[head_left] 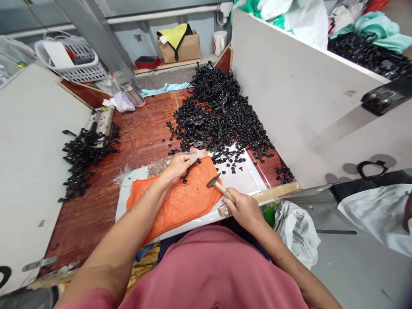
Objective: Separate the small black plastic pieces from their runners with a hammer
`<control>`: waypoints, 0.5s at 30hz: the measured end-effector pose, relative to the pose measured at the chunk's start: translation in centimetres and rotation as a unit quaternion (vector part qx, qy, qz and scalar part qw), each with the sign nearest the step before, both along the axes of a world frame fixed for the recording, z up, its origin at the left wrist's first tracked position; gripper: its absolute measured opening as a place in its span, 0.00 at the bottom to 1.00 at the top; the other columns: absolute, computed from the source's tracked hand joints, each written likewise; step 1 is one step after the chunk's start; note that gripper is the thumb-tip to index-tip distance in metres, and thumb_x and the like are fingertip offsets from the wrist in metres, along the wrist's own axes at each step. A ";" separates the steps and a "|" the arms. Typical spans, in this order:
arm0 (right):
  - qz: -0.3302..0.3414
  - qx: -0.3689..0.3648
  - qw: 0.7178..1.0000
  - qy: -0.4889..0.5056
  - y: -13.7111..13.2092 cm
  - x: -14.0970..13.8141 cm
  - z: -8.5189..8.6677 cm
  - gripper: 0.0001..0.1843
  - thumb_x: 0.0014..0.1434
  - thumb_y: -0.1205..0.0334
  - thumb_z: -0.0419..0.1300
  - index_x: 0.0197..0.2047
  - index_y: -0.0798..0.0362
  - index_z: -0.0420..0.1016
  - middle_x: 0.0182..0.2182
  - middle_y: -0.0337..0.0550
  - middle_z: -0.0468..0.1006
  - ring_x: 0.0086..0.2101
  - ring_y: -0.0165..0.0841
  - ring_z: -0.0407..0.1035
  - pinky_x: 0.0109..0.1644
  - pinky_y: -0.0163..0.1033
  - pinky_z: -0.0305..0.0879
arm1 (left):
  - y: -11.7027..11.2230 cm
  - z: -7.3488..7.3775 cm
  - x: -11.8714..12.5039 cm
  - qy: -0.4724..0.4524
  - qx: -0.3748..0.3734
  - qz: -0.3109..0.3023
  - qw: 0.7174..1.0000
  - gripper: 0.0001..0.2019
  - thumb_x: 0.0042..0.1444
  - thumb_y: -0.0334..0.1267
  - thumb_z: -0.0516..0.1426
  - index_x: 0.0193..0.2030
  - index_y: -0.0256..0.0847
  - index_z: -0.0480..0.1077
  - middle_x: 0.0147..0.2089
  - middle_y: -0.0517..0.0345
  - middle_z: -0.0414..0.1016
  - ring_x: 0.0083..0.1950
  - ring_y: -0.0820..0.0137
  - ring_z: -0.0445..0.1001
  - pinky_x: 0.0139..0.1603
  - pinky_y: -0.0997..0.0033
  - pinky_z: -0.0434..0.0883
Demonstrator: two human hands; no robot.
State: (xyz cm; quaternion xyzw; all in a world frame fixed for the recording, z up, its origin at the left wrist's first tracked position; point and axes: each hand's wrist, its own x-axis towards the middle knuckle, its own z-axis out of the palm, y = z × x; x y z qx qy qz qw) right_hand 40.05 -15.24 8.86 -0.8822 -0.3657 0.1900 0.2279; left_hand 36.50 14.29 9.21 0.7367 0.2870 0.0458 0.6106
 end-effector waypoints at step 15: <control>0.008 0.047 0.996 0.073 0.1 0.8 0.9 0.14 0.71 0.54 0.52 0.50 0.44 0.78 0.32 0.37 0.81 0.31 0.36 0.74 0.34 0.35 0.57 | 1.2 0.3 1.0 0.053 0.029 -0.064 0.996 0.19 0.42 0.51 0.68 0.30 0.41 0.68 0.20 0.69 0.62 0.20 0.77 0.55 0.24 0.76 0.48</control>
